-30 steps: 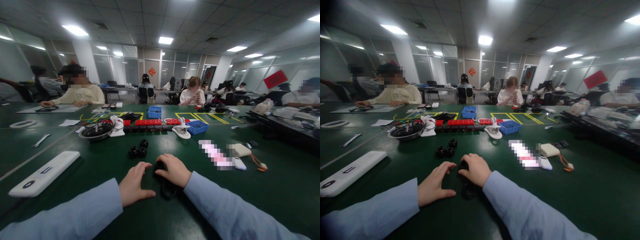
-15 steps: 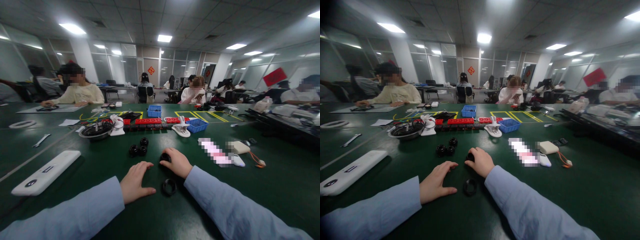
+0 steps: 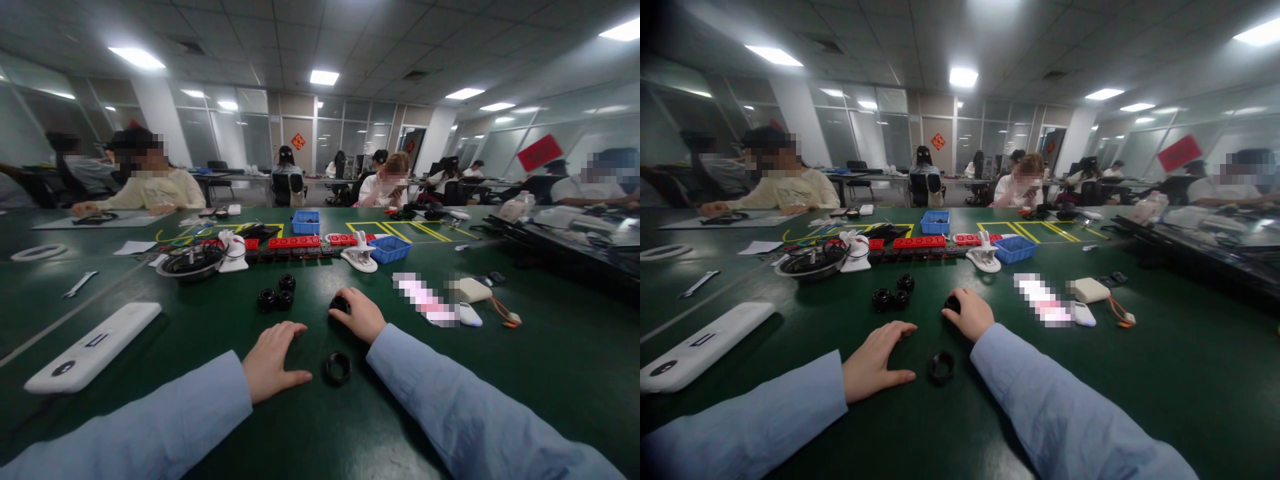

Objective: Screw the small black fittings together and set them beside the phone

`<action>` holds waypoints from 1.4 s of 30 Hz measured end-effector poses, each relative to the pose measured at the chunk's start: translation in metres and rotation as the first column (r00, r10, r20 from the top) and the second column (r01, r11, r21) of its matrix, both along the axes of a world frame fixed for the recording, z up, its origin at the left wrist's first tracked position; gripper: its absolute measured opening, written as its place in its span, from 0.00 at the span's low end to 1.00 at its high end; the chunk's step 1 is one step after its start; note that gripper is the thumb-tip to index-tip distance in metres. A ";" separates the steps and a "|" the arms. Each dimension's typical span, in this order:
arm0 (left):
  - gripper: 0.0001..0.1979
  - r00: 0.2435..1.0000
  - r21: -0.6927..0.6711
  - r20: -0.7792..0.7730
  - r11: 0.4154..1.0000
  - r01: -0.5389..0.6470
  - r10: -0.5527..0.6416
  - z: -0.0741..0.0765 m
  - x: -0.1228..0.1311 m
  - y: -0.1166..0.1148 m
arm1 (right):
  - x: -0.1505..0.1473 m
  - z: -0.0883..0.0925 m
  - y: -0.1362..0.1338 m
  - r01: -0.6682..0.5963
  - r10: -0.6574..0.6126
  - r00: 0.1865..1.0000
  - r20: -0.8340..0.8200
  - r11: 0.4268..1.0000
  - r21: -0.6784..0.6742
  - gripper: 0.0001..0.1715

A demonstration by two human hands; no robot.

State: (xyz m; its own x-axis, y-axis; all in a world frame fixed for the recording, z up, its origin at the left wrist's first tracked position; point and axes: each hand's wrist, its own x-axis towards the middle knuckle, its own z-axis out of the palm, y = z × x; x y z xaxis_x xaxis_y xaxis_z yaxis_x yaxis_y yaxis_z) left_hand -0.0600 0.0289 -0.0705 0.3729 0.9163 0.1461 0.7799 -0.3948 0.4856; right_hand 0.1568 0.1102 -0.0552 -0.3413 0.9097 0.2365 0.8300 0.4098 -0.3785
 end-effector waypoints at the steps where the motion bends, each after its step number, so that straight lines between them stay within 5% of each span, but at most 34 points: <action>1: 0.33 1.000 -0.003 0.003 1.000 0.000 0.000 0.000 0.000 0.000 | 0.003 0.000 0.000 0.017 -0.017 1.000 -0.005 1.000 -0.002 0.16; 11: 0.32 1.000 -0.010 -0.002 1.000 0.021 -0.021 -0.001 -0.003 0.000 | 0.055 -0.009 -0.021 0.170 -0.170 0.979 -0.111 0.985 -0.013 0.16; 22: 0.32 0.999 -0.004 -0.016 0.999 0.033 -0.033 -0.001 -0.004 -0.001 | 0.132 -0.014 -0.080 0.259 -0.259 0.932 -0.254 0.965 -0.032 0.24; 29: 0.32 0.999 -0.001 -0.004 0.999 0.035 -0.035 0.000 -0.003 -0.001 | 0.179 -0.019 -0.089 0.387 -0.369 0.890 -0.268 0.922 0.019 0.29; 42: 0.38 0.985 0.028 0.086 0.989 0.149 -0.150 0.006 0.023 -0.012 | 0.186 -0.024 -0.081 0.461 -0.456 0.797 -0.396 0.883 -0.089 0.45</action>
State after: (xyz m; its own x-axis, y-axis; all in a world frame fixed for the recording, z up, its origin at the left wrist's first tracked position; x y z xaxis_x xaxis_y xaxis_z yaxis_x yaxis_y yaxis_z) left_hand -0.0367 0.0173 -0.0644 0.4904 0.8475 0.2030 0.6662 -0.5148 0.5396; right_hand 0.3432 0.0294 -0.0796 0.2393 0.9326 0.2702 0.7024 0.0259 -0.7113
